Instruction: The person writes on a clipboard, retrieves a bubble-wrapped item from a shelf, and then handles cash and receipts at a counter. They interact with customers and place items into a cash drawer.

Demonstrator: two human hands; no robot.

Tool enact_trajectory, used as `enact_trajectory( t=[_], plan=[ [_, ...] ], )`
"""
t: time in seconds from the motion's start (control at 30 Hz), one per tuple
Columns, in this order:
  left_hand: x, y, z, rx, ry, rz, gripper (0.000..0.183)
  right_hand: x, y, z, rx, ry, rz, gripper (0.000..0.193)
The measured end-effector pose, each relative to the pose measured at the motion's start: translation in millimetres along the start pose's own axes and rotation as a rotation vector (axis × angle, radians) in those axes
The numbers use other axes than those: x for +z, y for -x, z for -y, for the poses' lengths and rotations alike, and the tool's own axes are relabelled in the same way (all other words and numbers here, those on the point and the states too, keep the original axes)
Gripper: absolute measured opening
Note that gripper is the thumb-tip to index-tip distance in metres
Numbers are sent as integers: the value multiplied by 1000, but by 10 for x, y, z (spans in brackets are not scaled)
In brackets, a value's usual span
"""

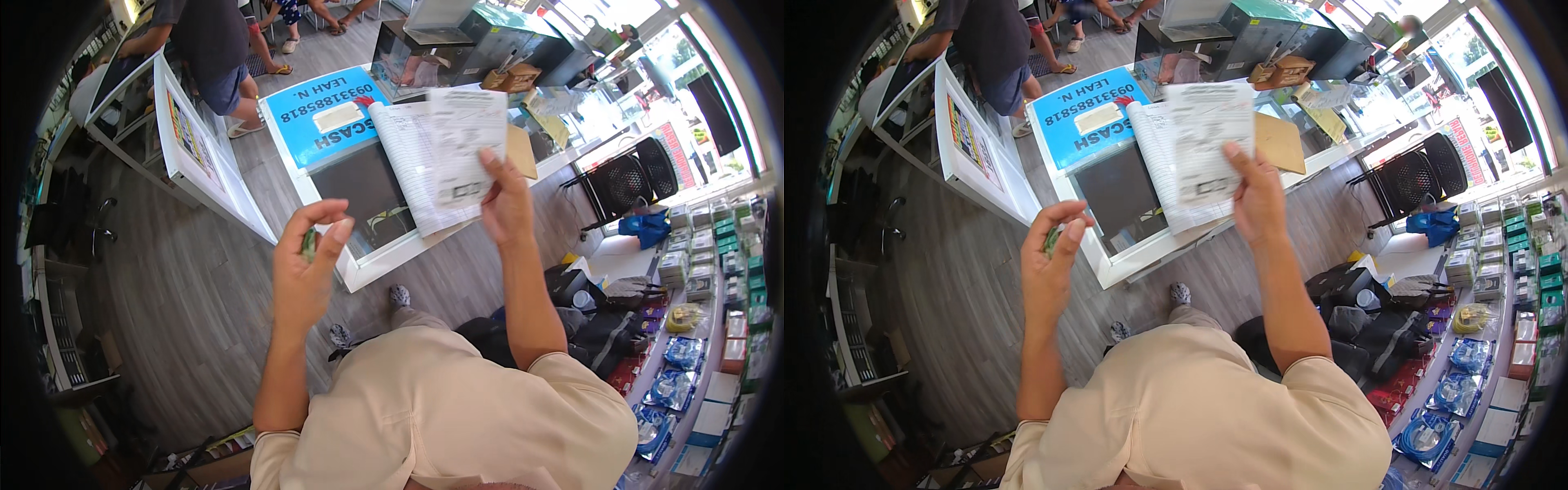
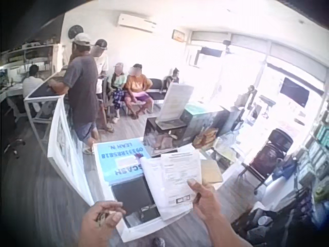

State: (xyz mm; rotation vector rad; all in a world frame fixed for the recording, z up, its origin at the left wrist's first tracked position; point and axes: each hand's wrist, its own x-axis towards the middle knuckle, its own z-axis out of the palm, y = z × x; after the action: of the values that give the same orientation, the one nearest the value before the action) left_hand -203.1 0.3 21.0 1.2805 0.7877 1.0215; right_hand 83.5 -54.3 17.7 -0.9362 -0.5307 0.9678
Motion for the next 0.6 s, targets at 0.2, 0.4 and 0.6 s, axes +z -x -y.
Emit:
enact_trajectory(
  t=[0.2, 0.4, 0.6],
  plan=[
    [393, -123, 141, -152, 15, 132, 26, 344, 429, -107, 110, 470, 135, 34],
    [746, -109, 179, -87, -157, -26, 23, -1651, -1281, 1074, -408, 398, -326, 38],
    [967, -254, 159, -145, -267, -134, 27, -4146, -2575, 2045, -319, 783, -830, 48]
  ],
)
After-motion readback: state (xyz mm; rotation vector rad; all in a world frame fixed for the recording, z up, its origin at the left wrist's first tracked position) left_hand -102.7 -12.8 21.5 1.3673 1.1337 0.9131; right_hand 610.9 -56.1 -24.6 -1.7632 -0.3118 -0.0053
